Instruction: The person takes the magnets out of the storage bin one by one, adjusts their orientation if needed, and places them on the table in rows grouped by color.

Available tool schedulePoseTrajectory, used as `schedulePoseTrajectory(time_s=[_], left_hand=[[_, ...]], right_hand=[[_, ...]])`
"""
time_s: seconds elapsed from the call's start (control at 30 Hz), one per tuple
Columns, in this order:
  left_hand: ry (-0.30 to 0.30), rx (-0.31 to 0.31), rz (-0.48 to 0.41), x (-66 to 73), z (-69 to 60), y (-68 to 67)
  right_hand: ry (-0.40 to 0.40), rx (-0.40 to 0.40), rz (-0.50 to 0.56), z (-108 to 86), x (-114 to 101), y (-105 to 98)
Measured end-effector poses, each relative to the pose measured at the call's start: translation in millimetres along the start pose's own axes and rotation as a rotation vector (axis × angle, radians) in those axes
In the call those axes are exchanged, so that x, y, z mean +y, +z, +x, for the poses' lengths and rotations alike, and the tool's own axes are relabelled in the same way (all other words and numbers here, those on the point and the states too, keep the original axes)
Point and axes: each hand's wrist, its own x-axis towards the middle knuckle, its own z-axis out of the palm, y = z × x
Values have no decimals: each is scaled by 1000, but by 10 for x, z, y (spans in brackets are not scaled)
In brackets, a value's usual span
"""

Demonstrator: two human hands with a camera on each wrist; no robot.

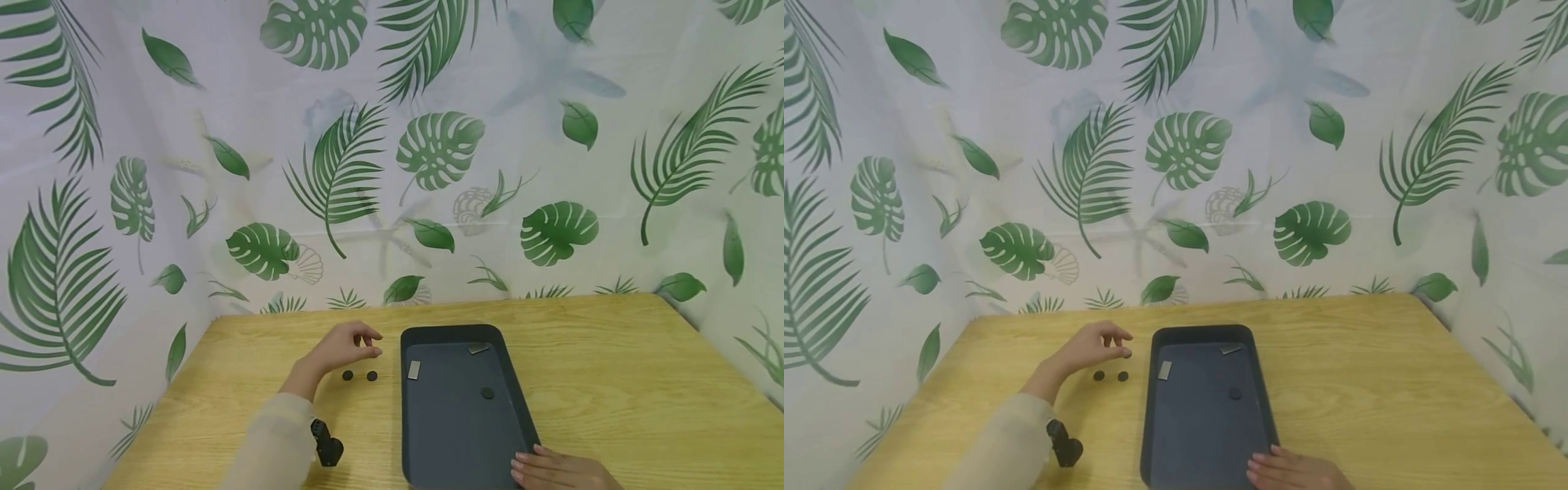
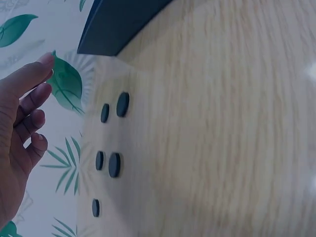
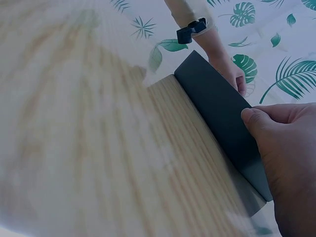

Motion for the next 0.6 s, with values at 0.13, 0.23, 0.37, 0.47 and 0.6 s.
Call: schedulePoseTrajectory(time_s=[0.13,0.23,0.37,0.47,0.6], left_hand=[[21,-16,1,92,86,-6],[39,-26,-5,183,144,-17],[73,-33,-15,333,221,-14],[93,-34,-9,401,298,24],[105,-36,-57,494,390,90]], right_hand=[[-3,5,-3,11,2,6],[-1,4,-2,11,2,5],[5,-7,-3,0,5,1],[5,-13,-2,-10,10,3],[0,-11,-10,-6,16,6]])
